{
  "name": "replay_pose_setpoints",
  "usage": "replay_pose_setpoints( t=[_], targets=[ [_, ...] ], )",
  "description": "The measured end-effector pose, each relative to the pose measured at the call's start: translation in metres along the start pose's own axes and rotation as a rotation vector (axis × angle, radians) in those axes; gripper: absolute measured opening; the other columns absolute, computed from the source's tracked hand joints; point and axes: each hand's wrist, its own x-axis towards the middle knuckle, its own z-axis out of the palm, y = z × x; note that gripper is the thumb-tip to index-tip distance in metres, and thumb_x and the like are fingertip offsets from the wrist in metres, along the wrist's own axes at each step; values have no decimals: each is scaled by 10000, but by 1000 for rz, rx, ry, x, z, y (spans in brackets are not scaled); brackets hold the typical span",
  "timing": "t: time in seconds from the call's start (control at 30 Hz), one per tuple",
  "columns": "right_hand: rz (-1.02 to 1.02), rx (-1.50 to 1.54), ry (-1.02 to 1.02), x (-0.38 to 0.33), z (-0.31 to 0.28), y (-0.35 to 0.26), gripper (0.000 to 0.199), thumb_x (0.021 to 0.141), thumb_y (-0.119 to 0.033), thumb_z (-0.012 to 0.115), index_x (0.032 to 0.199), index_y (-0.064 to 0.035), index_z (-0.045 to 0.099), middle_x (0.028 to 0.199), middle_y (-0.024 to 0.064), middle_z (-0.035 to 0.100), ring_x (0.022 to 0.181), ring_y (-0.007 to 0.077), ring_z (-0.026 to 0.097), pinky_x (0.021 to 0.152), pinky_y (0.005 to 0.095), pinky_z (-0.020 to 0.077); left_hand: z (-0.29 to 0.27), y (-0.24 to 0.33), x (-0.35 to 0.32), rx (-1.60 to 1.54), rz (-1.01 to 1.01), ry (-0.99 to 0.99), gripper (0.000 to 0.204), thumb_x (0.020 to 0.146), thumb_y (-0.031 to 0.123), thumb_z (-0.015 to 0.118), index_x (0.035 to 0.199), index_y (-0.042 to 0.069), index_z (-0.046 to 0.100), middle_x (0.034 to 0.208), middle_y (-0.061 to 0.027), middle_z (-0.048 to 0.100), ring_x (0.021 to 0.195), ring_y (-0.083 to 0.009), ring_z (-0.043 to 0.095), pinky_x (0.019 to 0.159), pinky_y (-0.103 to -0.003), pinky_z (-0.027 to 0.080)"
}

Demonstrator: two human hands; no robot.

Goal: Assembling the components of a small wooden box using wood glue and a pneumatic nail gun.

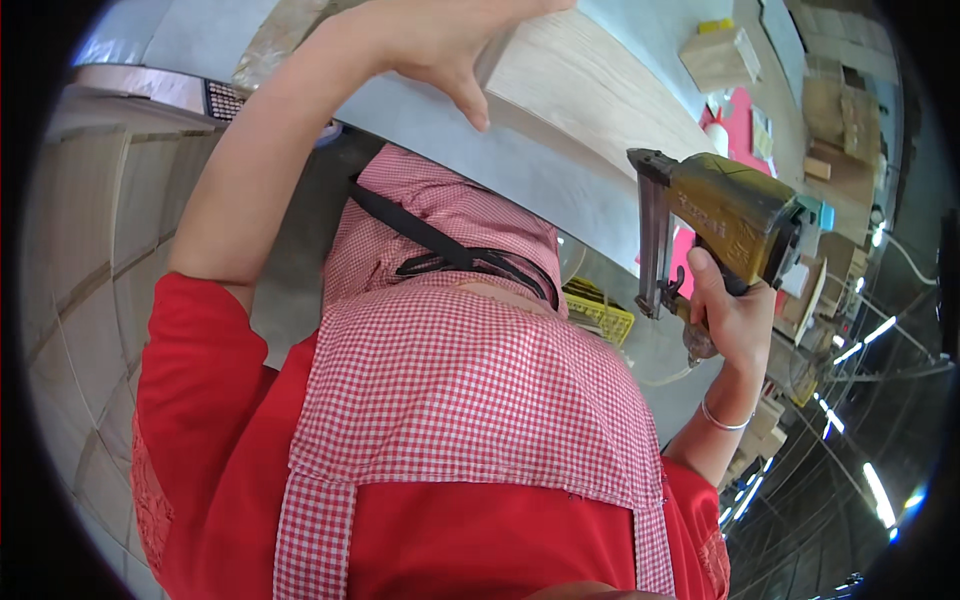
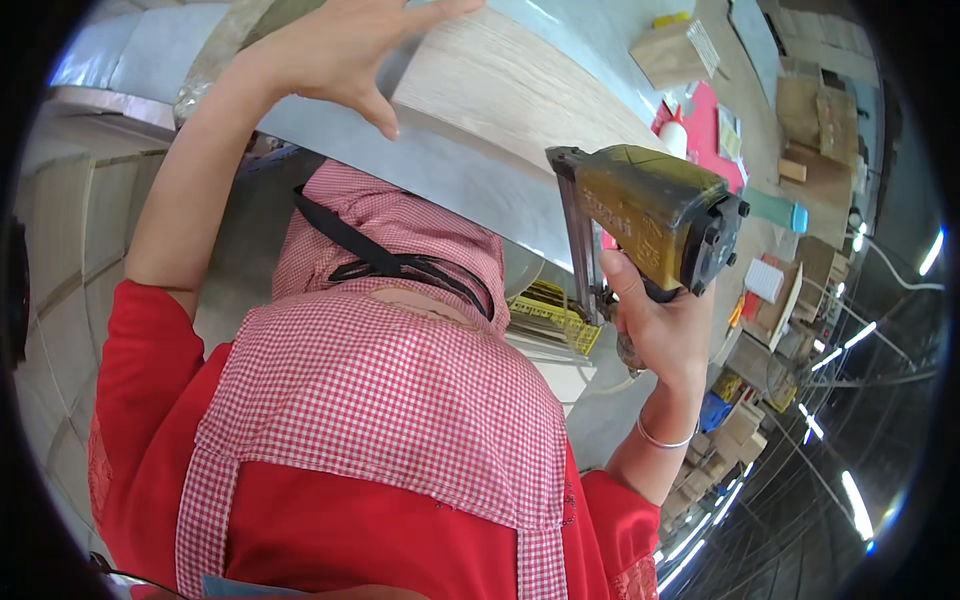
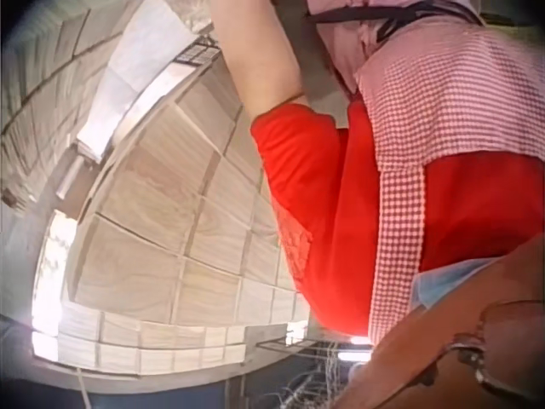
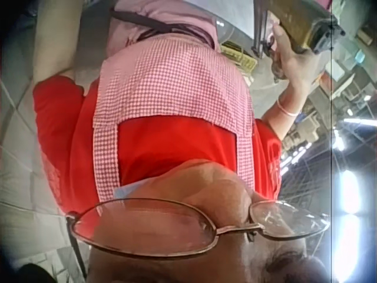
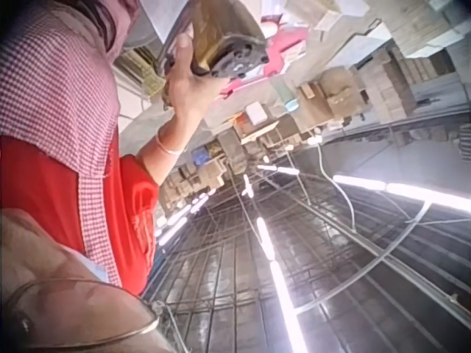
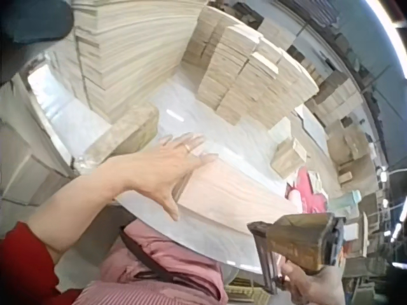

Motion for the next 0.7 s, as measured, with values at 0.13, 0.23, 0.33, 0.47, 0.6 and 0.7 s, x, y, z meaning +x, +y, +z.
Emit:
replay_pose_setpoints(
  t=[0.13,0.23,0.33,0.47,0.6,0.7],
  targets=[
    [-80,1,-75,7,20,-16,244,901,-230,751,963,-8,669,666,-6,602,485,59,503,432,228,392,1,-13,0,-129,-204,-294,1236,541,407,921,1534,77,262,1517,-365,250,1433,-484,245,1165,-510,254],
    [-161,-5,-137,18,37,-24,254,900,-237,753,965,-5,670,660,-3,602,487,60,505,434,228,394,12,-8,6,-230,-261,-292,1219,539,372,922,1534,100,273,1507,-379,252,1431,-484,248,1166,-489,259],
    [-197,-11,-178,23,46,-32,261,901,-242,753,964,-2,670,648,-3,597,485,61,505,433,228,393,18,-8,5,-317,-256,-224,1198,539,347,921,1531,120,289,1503,-384,252,1429,-483,251,1166,-473,263],
    [-219,-15,-207,27,54,-38,271,901,-249,753,963,1,669,633,-3,590,482,62,504,432,229,391,27,-14,-2,-427,-234,-144,1166,539,325,918,1521,136,317,1498,-386,257,1426,-481,258,1166,-455,268],
    [-230,-11,-223,26,58,-44,280,902,-255,754,962,4,668,617,-3,583,479,63,503,431,230,389,34,-17,-4,-465,-237,-112,1142,542,323,914,1511,137,339,1492,-388,265,1422,-479,266,1164,-450,271],
    [-230,-6,-225,26,61,-47,287,902,-260,754,962,7,667,606,-3,577,477,64,503,430,230,388,36,-16,-3,-460,-233,-90,1132,542,326,915,1505,139,350,1489,-387,270,1417,-478,274,1162,-448,275]
  ],
)
